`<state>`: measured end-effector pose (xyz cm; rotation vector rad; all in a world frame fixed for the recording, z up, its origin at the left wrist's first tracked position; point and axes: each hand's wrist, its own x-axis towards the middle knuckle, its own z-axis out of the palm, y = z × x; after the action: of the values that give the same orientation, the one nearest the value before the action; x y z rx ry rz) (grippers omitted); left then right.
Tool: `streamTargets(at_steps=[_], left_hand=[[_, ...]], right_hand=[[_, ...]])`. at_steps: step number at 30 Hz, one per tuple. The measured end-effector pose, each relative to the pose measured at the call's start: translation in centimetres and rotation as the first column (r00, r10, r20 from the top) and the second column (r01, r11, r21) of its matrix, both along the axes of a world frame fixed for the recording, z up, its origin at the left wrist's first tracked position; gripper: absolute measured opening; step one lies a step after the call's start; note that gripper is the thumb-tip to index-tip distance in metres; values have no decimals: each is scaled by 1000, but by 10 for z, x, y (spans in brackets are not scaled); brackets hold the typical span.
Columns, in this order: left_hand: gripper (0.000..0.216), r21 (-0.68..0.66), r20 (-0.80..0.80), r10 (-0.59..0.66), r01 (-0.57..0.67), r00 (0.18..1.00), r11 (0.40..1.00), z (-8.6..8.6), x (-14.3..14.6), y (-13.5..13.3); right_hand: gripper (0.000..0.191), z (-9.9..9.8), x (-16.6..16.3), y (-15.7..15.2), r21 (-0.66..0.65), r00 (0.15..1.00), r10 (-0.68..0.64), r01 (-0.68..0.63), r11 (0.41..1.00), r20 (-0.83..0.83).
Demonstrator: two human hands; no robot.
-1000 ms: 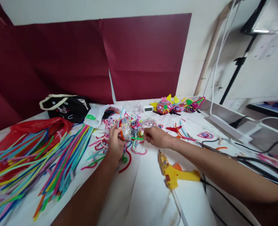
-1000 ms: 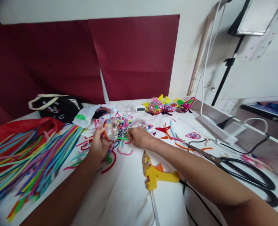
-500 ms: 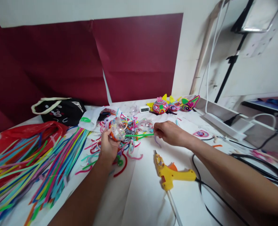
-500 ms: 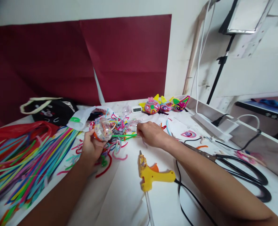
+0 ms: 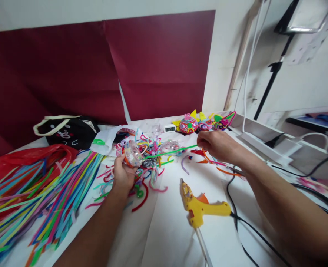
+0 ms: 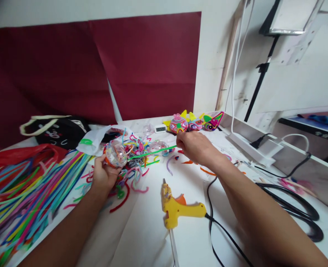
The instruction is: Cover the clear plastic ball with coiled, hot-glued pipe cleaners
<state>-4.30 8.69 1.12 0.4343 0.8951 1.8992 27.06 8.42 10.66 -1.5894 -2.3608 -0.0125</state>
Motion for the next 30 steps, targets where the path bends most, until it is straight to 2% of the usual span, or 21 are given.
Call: streamTargets(at_steps=[4,6,8,9,11,13,14,15,19,23,25,30], left_hand=[[11,-3,-9,4,-4,1000,1000,0,-1,1],[12,-7,-13,8,-8,1000,1000,0,-1,1],[13,-6,-18,17,-17,1000,1000,1,0,0],[14,-3,-23,18,-18,1000,1000,2,1,0],[14,10,-36,18,-18,999,1000,6,3,-2],[14,40,-55,12,-10,998,999,13,6,-5],[13,63,-68,3,1,998,998,17,8,-8],[13,94,-85,-7,15,996,995,22,10,-10],[17,207,-172,-37,72,985,976,40,20,-22],[33,278,-322,-30,125,946,952,57,35,-33],[39,273,-387,-23,139,922,952,64,44,-37],[56,276,-532,-10,184,847,943,74,64,-36]], right_hand=[[21,14,23,-1,78,997,-53,57,995,-54],[18,18,37,-1,158,979,-74,104,982,-188],[14,19,48,1,212,908,-53,153,965,-415],[13,18,51,3,206,837,-24,162,965,-547],[11,15,53,6,131,609,39,107,986,-792],[11,12,48,9,9,315,28,-63,998,-949],[12,10,44,11,-51,191,-16,-180,982,-981],[15,9,39,11,-120,101,-94,-298,947,-990],[20,6,21,10,-212,62,-207,-458,864,-976],[15,4,9,4,-229,32,-257,-572,788,-966],[16,3,5,1,-208,5,-257,-605,769,-966],[38,4,-3,-6,-155,-29,-226,-644,749,-974]])
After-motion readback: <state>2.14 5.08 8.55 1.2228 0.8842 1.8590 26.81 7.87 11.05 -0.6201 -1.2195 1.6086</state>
